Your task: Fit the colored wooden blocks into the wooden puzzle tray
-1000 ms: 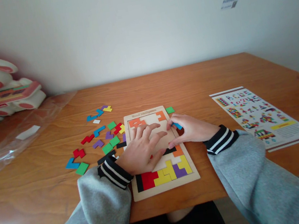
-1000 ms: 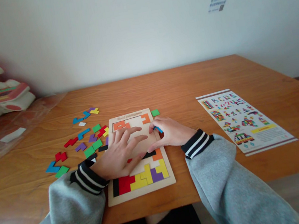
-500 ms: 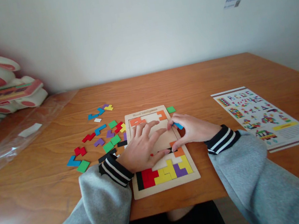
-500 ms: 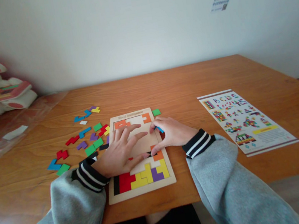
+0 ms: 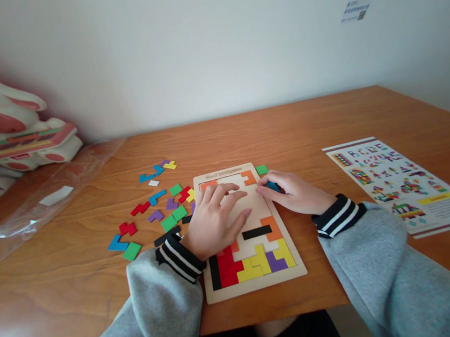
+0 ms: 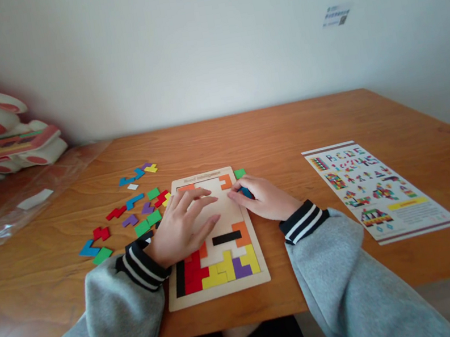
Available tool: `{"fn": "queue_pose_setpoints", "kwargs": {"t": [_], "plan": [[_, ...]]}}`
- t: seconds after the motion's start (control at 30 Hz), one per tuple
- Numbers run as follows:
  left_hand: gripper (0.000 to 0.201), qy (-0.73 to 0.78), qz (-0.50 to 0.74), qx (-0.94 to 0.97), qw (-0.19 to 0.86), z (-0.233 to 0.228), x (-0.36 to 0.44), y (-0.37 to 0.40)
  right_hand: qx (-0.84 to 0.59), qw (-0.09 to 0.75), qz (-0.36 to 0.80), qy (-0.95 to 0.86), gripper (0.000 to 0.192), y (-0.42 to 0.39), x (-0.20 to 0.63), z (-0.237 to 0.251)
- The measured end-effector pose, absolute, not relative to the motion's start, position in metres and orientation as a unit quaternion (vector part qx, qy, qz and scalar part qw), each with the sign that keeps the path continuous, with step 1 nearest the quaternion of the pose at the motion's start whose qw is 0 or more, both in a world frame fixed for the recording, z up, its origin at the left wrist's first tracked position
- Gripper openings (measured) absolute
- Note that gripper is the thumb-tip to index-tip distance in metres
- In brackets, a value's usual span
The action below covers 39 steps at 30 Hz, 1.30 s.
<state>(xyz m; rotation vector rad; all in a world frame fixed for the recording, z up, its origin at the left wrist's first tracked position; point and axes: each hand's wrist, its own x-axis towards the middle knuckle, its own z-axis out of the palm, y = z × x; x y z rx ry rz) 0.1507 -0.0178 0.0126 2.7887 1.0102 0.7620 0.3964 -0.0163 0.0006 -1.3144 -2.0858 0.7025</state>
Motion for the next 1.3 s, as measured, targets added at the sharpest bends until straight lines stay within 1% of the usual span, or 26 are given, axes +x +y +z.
{"fn": "queue_pose_setpoints", "kwargs": {"t": [0.07, 0.17, 0.3, 0.37, 0.43, 0.53, 0.67, 0.9, 1.07, 1.17, 1.3], "plan": [[0.027, 0.373, 0.259, 0.891, 0.011, 0.012, 0.147, -0.012, -0.503, 0.307, 0.231, -0.774, 0.025, -0.015, 0.397, -0.002], [0.025, 0.428, 0.235, 0.872, -0.033, 0.013, 0.135, 0.0, -0.511, 0.333, 0.212, -0.764, 0.023, -0.013, 0.399, -0.004], [0.023, 0.448, 0.213, 0.867, -0.044, 0.021, 0.108, 0.016, -0.514, 0.353, 0.205, -0.754, 0.024, -0.013, 0.4, -0.003], [0.022, 0.417, 0.185, 0.89, -0.017, 0.027, 0.091, 0.022, -0.516, 0.362, 0.193, -0.752, 0.024, -0.013, 0.4, -0.003], [0.021, 0.357, 0.149, 0.921, 0.042, 0.033, 0.074, 0.026, -0.517, 0.374, 0.186, -0.747, 0.024, -0.013, 0.399, -0.003], [0.021, 0.334, 0.136, 0.927, 0.102, 0.036, 0.056, 0.028, -0.519, 0.384, 0.179, -0.743, 0.024, -0.013, 0.399, -0.003], [0.026, 0.355, 0.129, 0.919, 0.116, 0.033, 0.048, 0.029, -0.521, 0.382, 0.175, -0.743, 0.024, -0.013, 0.399, -0.002], [0.03, 0.392, 0.097, 0.912, 0.068, 0.028, 0.044, 0.035, -0.525, 0.351, 0.166, -0.758, 0.027, -0.013, 0.398, -0.005], [0.032, 0.397, 0.115, 0.909, 0.054, 0.027, 0.044, 0.04, -0.521, 0.332, 0.17, -0.767, 0.027, -0.013, 0.398, -0.007], [0.035, 0.406, 0.118, 0.905, 0.048, 0.023, 0.044, 0.041, -0.523, 0.334, 0.169, -0.766, 0.026, -0.013, 0.398, -0.007], [0.033, 0.409, 0.134, 0.901, 0.06, 0.02, 0.041, 0.042, -0.523, 0.342, 0.164, -0.763, 0.025, -0.013, 0.399, -0.008]]}}
